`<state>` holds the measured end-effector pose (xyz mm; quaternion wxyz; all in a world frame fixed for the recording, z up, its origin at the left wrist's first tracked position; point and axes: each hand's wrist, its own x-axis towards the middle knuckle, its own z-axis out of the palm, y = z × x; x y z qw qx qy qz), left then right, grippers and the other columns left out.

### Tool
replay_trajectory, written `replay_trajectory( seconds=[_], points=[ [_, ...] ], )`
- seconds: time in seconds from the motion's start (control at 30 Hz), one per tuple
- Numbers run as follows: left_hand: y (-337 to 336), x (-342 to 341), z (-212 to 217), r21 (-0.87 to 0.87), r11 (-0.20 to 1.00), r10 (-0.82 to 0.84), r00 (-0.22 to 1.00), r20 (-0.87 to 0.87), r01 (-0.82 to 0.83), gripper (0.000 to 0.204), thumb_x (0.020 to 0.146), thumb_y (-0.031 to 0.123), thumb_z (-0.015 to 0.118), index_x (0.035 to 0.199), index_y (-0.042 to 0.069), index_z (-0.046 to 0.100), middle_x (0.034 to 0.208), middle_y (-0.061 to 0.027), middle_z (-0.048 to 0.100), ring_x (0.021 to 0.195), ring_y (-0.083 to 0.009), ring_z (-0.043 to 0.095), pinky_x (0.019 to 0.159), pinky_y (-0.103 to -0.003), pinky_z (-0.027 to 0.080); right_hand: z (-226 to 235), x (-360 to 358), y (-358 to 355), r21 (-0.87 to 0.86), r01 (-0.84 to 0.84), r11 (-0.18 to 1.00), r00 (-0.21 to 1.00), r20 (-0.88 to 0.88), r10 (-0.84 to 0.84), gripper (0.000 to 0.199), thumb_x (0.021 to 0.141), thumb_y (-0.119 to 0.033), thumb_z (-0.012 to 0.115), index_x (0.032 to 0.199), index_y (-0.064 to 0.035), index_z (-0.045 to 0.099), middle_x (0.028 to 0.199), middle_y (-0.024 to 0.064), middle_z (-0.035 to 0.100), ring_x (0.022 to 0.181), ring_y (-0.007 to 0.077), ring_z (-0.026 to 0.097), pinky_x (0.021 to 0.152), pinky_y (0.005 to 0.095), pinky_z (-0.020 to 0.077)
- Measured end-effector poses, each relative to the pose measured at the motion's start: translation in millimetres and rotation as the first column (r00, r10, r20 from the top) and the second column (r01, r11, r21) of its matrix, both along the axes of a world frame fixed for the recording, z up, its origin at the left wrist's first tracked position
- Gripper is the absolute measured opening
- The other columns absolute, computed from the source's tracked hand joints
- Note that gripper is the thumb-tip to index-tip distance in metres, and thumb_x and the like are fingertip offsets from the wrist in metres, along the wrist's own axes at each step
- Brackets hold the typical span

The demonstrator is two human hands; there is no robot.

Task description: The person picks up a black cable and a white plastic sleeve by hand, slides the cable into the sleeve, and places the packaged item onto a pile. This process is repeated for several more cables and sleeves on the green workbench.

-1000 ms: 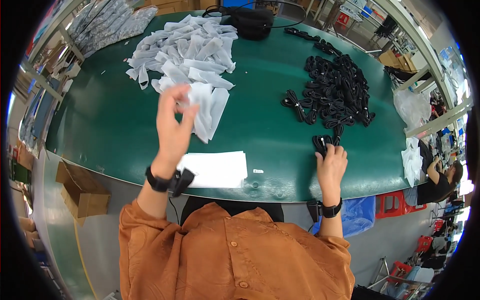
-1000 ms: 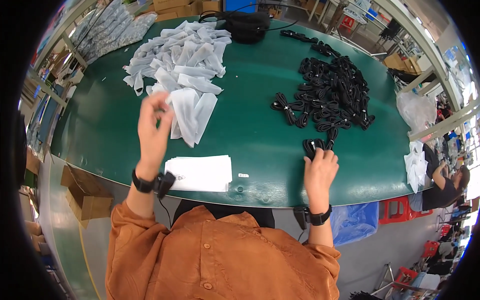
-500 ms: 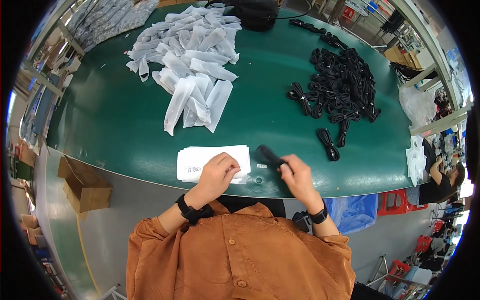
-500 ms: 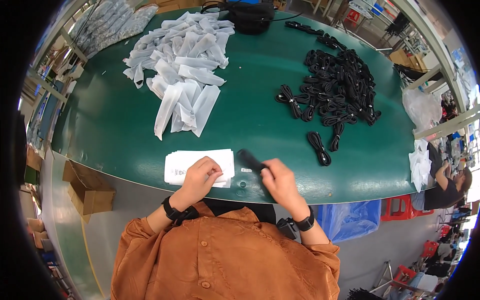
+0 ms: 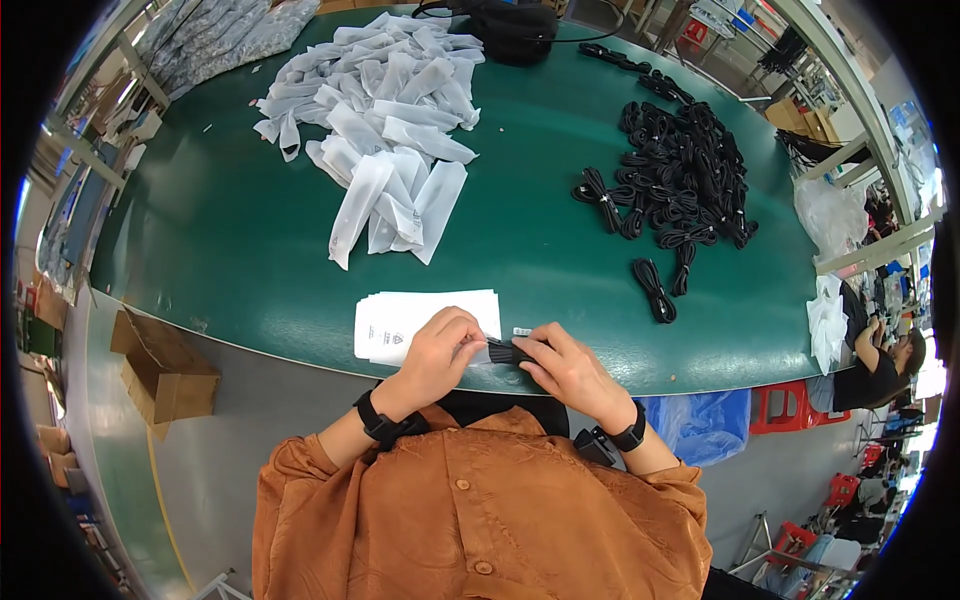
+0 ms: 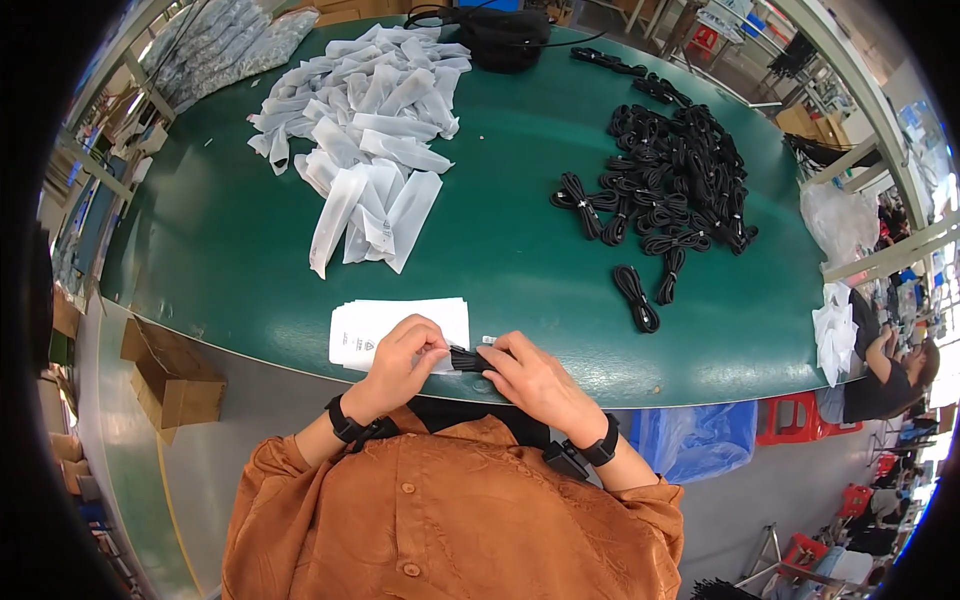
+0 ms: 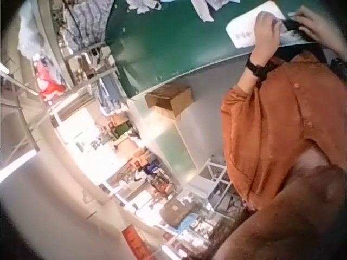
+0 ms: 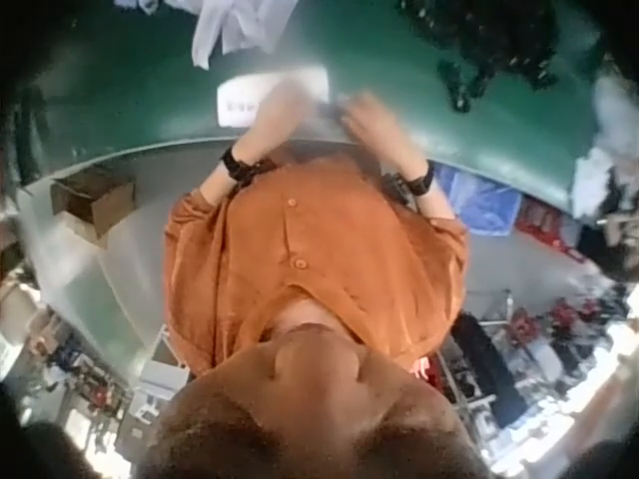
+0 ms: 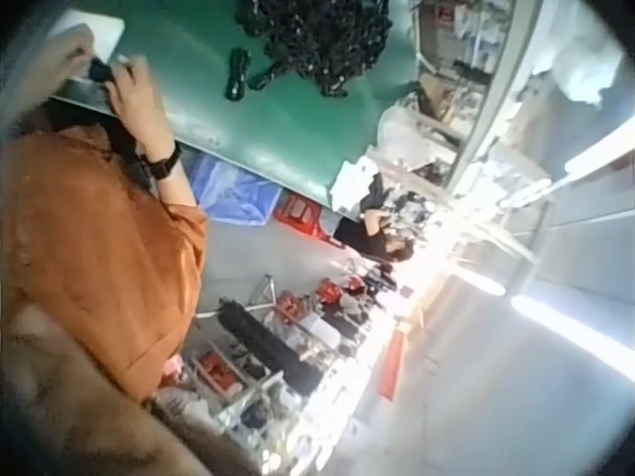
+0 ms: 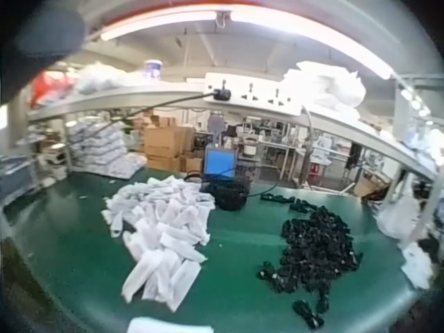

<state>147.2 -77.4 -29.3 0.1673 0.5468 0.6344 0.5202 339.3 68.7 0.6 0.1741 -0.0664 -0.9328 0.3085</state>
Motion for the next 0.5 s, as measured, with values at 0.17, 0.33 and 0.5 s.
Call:
replay_trajectory(
  seconds=[0.17,0.33,0.5],
  points=[
    [3.9,-8.8,5.9,-0.040,0.999,0.005,1.000,-0.014,-0.005,0.010,0.085,-0.002,0.069,0.088,0.002,0.060,0.093,-0.0099,0.062,0.083,-0.0254,0.060,0.073,-0.035,0.050,5.6,-10.1,1.9,0.226,-0.021,0.974,0.995,-0.088,0.041,0.033,0.085,-0.005,0.073,0.117,-0.0037,0.066,0.104,0.0132,0.059,0.081,0.0314,0.064,0.067,0.0386,0.0543],
    [8.5,-3.8,15.5,0.047,0.998,-0.039,0.988,-0.146,0.046,0.010,0.085,-0.001,0.069,0.088,0.002,0.060,0.093,-0.0097,0.063,0.086,-0.0256,0.060,0.075,-0.035,0.049,-7.2,-13.0,-4.9,0.046,0.094,0.995,0.995,0.019,-0.095,0.033,0.083,-0.004,0.077,0.114,-0.0043,0.067,0.103,0.0125,0.060,0.081,0.0292,0.064,0.068,0.0352,0.0544],
    [12.4,-12.2,28.5,-0.011,1.000,0.001,1.000,0.030,-0.001,0.009,0.086,0.001,0.069,0.088,0.001,0.060,0.094,-0.0065,0.064,0.088,-0.0194,0.059,0.073,-0.032,0.048,-6.7,-29.5,-8.5,-0.147,0.080,0.986,0.984,-0.144,-0.102,0.035,0.081,-0.005,0.079,0.113,-0.0040,0.065,0.106,0.0128,0.060,0.080,0.0246,0.066,0.068,0.0317,0.0542]
  ],
)
